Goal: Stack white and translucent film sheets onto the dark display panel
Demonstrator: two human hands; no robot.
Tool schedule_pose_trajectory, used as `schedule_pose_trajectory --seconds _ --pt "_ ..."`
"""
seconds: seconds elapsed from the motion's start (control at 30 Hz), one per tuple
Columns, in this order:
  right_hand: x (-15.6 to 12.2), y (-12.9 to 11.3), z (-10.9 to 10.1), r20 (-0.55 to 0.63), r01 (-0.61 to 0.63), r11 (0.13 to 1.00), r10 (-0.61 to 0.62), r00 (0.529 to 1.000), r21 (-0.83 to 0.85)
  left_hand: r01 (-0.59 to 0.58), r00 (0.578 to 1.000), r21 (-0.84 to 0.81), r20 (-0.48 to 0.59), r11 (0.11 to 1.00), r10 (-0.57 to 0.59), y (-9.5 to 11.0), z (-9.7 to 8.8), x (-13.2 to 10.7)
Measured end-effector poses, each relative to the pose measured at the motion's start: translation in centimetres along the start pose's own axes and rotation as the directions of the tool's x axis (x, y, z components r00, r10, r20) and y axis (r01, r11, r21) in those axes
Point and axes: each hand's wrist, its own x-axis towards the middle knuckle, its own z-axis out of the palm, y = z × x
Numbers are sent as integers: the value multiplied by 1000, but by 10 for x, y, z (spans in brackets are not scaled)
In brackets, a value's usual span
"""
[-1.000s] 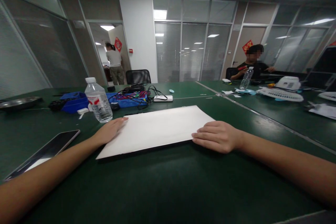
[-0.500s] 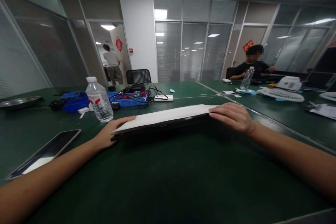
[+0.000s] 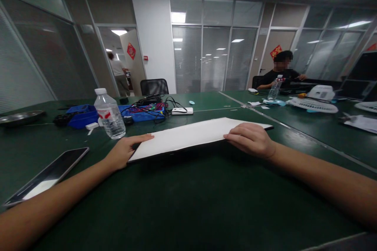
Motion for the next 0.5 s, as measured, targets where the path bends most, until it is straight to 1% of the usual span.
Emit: schedule_pose_trajectory --seconds 0.07,0.13,0.23,0.33,0.43,0.5 --pt "5 2 -3 18 -23 1000 23 1000 -19 13 1000 24 -7 1000 -12 2 0 1" --pt "8 8 -8 18 -70 997 71 997 -45 34 999 36 -18 999 -33 4 1 2" --pt "10 23 -21 6 -163 981 165 986 -101 111 993 61 -39 992 -108 6 4 4" --pt "7 43 -39 22 -261 948 269 963 -180 200 979 106 -57 974 -195 5 8 6" --pt "-2 63 -58 48 -330 903 355 933 -275 235 972 105 -37 966 -232 5 10 7" --pt "-8 75 -68 66 -356 858 407 911 -372 248 969 98 -33 964 -246 4 10 7"
